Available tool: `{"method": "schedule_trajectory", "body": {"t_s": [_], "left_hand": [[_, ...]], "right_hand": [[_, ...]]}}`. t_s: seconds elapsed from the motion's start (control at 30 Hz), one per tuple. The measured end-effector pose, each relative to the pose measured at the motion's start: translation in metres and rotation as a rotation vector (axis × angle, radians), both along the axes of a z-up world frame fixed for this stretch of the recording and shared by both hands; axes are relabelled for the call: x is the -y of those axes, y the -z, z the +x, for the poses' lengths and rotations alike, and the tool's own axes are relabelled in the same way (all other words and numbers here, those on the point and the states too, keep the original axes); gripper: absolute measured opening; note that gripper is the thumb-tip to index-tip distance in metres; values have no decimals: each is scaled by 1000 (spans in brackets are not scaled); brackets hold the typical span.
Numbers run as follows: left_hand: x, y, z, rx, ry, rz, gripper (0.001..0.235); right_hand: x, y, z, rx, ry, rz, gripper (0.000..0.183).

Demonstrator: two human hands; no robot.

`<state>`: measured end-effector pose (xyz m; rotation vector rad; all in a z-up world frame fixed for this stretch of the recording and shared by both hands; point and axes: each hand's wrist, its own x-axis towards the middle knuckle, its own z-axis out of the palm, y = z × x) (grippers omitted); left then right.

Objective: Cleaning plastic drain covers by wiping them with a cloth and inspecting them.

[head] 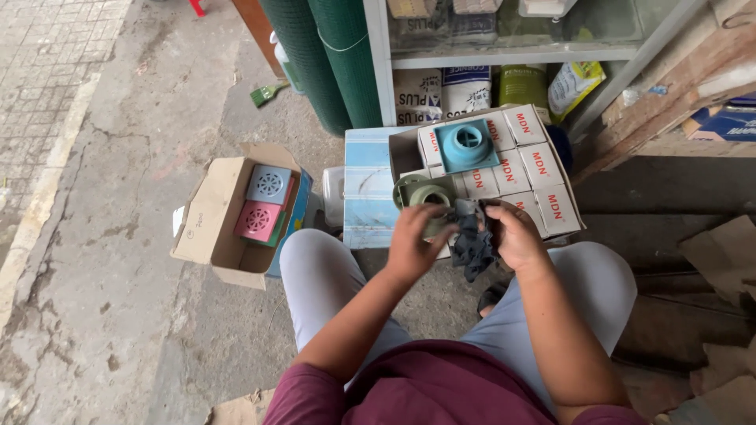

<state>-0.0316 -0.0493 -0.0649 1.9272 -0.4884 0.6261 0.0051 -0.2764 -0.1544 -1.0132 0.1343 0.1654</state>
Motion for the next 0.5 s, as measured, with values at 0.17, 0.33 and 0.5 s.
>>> {"method": "schedule_trajectory", "body": {"t_s": [0.17,0.33,0.5], "left_hand": [[19,-2,-12,90,-52,-47,35],[12,-7,-33,-28,-102,-160,16],[-14,2,-55,-199,-36,-317,7]], "right_hand": [[-18,-19,-11,-4,-46,-56,20],[-23,-45,-26,26,-134,-118,18],[-34,-67,-36,91,-321,-306,22]]}}
